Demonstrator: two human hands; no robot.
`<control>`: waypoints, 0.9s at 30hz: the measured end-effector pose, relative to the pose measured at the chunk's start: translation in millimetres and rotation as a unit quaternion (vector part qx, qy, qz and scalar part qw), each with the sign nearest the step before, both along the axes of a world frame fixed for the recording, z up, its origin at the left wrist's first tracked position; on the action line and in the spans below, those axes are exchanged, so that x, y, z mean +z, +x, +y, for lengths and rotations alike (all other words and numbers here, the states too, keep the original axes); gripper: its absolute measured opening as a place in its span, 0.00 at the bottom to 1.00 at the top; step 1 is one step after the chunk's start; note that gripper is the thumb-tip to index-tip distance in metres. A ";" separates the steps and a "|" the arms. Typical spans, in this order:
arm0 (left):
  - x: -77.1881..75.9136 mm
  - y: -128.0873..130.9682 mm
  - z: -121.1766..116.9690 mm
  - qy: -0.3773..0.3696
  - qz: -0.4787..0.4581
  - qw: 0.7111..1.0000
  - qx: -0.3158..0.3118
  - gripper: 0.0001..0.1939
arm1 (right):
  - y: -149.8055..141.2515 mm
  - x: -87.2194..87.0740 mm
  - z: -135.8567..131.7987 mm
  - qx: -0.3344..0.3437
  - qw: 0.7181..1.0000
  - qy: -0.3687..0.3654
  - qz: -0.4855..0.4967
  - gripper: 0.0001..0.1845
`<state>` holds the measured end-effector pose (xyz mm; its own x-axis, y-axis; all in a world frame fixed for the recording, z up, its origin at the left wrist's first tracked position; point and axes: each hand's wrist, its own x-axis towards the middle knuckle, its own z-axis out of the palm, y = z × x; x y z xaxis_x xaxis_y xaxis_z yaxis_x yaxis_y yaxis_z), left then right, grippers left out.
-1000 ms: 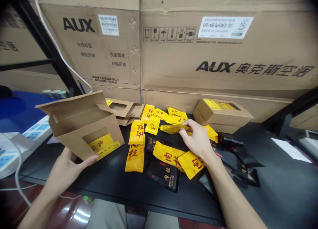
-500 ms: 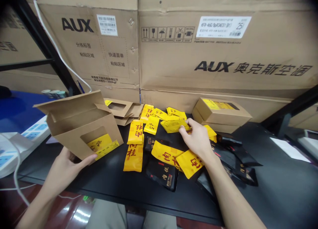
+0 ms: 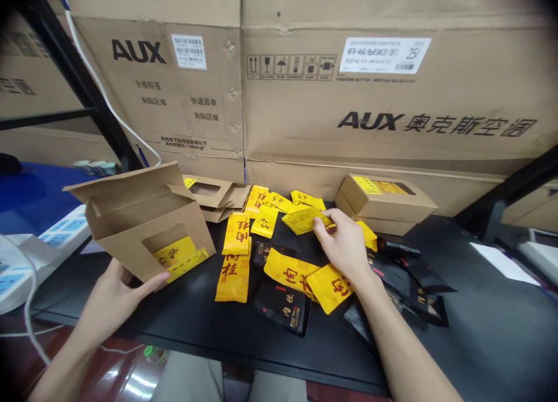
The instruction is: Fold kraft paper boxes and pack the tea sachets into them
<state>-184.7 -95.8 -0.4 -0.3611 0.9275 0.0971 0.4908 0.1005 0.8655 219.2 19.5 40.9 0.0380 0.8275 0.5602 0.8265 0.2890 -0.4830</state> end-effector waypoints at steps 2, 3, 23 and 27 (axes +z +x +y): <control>0.2 0.0 0.3 0.000 0.000 1.000 0.000 0.36 | 0.3 -0.2 0.0 0.004 1.000 0.002 0.001 0.17; 0.5 0.1 0.5 0.001 0.000 1.000 0.001 0.36 | 0.3 -0.2 0.0 0.005 1.000 0.002 0.000 0.17; 4.1 1.1 0.3 -0.013 0.017 1.000 0.016 0.34 | 1.6 -1.3 1.0 0.014 0.999 0.033 -0.039 0.14; 4.6 1.6 0.3 -0.011 0.008 1.000 0.014 0.35 | 2.8 -2.9 1.4 0.018 0.998 0.057 -0.019 0.13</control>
<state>-183.1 -95.5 4.2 -0.3863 0.9186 0.0832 0.5013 0.1334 0.8549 222.0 20.9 38.0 -0.0144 0.7587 0.6513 0.8320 0.3704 -0.4130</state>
